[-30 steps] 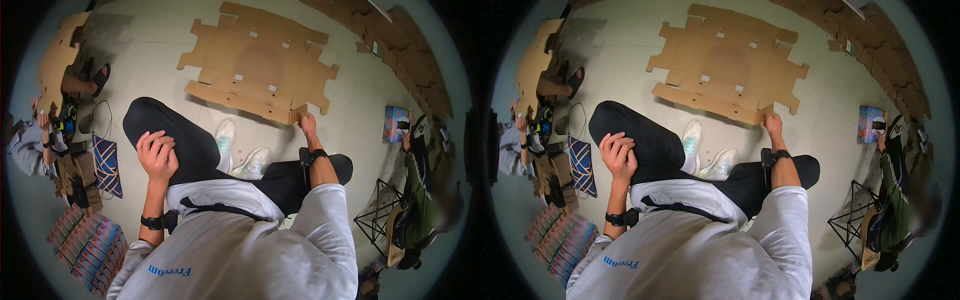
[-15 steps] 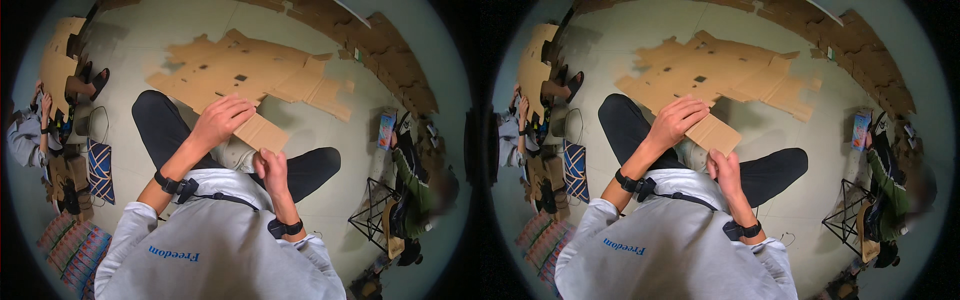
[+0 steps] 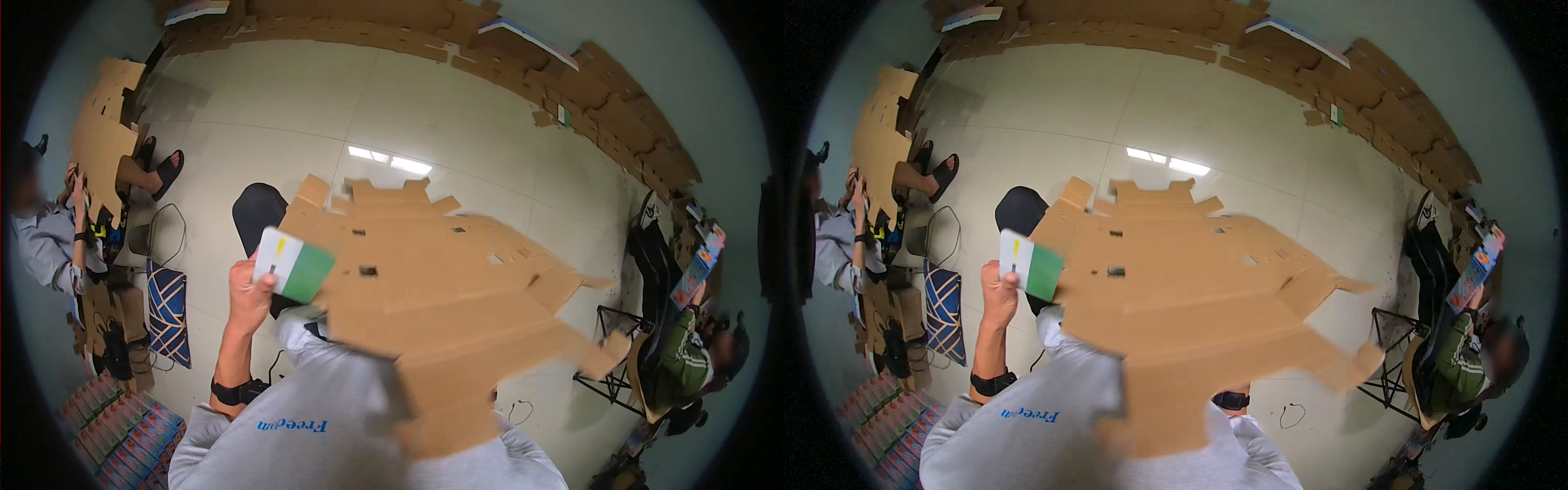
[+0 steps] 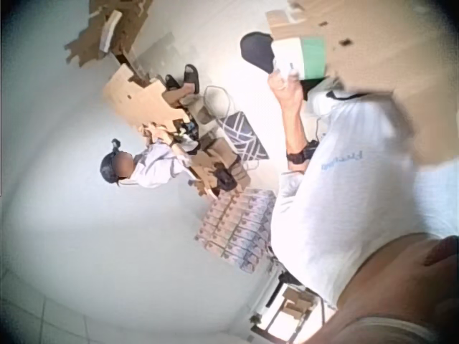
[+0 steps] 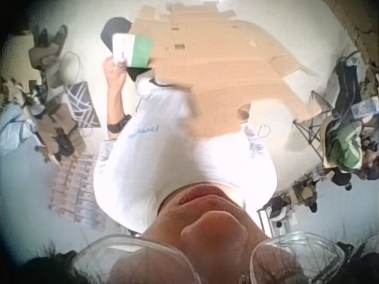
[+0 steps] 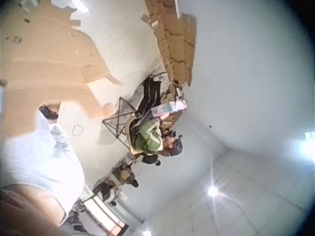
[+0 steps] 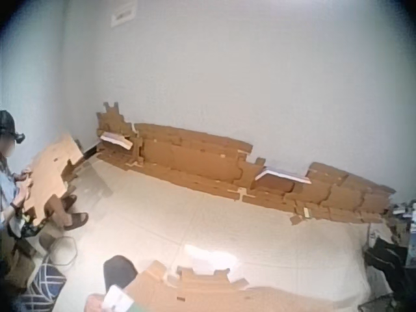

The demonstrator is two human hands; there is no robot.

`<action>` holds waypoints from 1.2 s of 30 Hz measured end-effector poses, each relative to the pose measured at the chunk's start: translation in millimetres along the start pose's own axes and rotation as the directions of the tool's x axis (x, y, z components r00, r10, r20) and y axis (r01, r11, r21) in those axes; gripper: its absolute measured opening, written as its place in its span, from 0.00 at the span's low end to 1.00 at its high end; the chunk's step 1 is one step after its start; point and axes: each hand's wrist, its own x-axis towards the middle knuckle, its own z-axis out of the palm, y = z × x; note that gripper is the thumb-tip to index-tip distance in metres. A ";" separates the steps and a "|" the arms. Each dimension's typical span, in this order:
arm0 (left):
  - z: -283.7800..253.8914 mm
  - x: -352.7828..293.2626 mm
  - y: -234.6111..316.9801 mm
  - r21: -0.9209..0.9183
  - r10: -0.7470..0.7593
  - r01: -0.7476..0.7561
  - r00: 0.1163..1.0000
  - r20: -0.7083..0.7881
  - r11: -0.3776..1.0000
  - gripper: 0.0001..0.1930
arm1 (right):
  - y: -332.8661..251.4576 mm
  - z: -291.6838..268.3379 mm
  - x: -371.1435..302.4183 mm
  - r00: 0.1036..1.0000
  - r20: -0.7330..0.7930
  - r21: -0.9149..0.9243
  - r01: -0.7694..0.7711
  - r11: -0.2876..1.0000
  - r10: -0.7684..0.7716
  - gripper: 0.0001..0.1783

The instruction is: Assemble cardboard product display boxes by folding and interlocking the tabs.

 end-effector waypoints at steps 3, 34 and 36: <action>-14.4 -14.7 -9.6 -0.033 0.087 -0.092 0.990 -0.111 0.995 0.34 | -40.7 2.6 -1.9 0.972 -0.121 0.081 0.211 0.974 -0.201 0.24; 65.9 -39.0 -37.4 0.315 0.013 -0.022 0.999 0.030 0.949 0.16 | -24.8 -46.0 -85.7 0.842 0.406 -0.413 -0.177 0.893 0.354 0.42; 75.7 -32.1 -32.5 0.309 0.050 -0.089 0.990 0.132 0.947 0.18 | -26.4 -49.2 -88.7 0.826 0.403 -0.438 -0.204 0.875 0.394 0.44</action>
